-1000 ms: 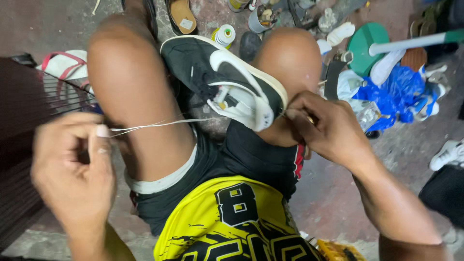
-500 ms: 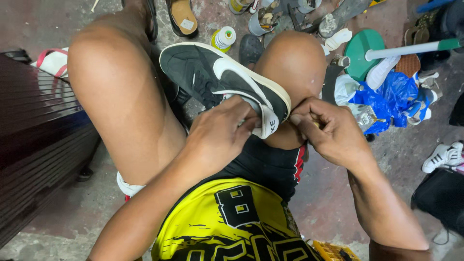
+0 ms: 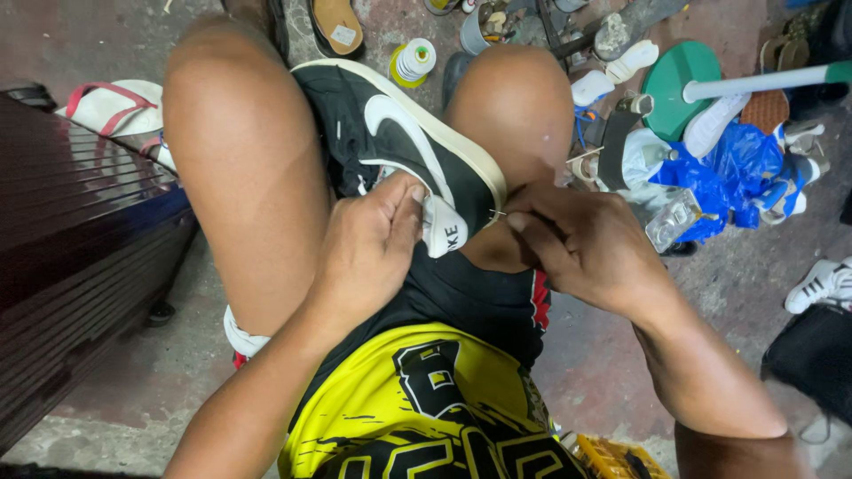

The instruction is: The person sits on the floor and sews a black and white Nike sneaker using a needle and white thread. They repeatedly push the needle through the shoe's upper and pull the thread to secure stitches.

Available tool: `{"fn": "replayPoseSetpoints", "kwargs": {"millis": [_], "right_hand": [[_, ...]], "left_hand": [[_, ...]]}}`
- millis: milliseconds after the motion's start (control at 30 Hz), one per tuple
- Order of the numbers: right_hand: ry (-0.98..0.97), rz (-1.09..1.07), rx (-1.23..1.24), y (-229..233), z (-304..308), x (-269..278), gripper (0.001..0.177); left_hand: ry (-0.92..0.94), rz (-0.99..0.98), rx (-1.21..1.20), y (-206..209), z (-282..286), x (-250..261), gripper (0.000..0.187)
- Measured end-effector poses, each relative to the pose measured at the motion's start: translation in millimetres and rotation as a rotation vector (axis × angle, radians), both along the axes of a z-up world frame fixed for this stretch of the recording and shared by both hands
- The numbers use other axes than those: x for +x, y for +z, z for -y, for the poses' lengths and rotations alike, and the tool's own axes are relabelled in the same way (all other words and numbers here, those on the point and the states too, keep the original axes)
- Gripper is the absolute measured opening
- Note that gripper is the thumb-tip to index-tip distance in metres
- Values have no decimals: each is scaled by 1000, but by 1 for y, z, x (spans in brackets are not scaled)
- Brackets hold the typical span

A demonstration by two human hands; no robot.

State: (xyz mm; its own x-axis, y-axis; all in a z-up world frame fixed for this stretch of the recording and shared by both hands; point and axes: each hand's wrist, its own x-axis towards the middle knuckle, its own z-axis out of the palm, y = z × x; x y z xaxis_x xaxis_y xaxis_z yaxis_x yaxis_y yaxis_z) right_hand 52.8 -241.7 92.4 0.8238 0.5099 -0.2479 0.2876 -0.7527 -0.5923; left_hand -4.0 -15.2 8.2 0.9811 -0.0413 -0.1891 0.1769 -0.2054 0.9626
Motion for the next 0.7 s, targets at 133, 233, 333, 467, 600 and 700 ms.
{"fn": "replayPoseSetpoints", "kwargs": {"millis": [133, 233, 333, 467, 600, 700], "right_hand": [[70, 109, -17, 4, -6, -5, 9], [116, 155, -37, 6, -12, 2, 9], [157, 158, -66, 7, -14, 3, 7], [220, 156, -97, 10, -18, 9, 9], [243, 137, -123, 14, -25, 15, 9], [279, 140, -120, 15, -28, 18, 9]], "left_hand": [[-105, -148, -52, -3, -6, 9, 9], [-183, -196, -255, -10, -7, 17, 13], [-190, -327, -440, -19, -6, 17, 18], [-152, -358, -357, -23, -9, 14, 17], [-126, -416, -520, -19, -11, 13, 14], [-107, -492, -592, -15, -11, 13, 12]]}}
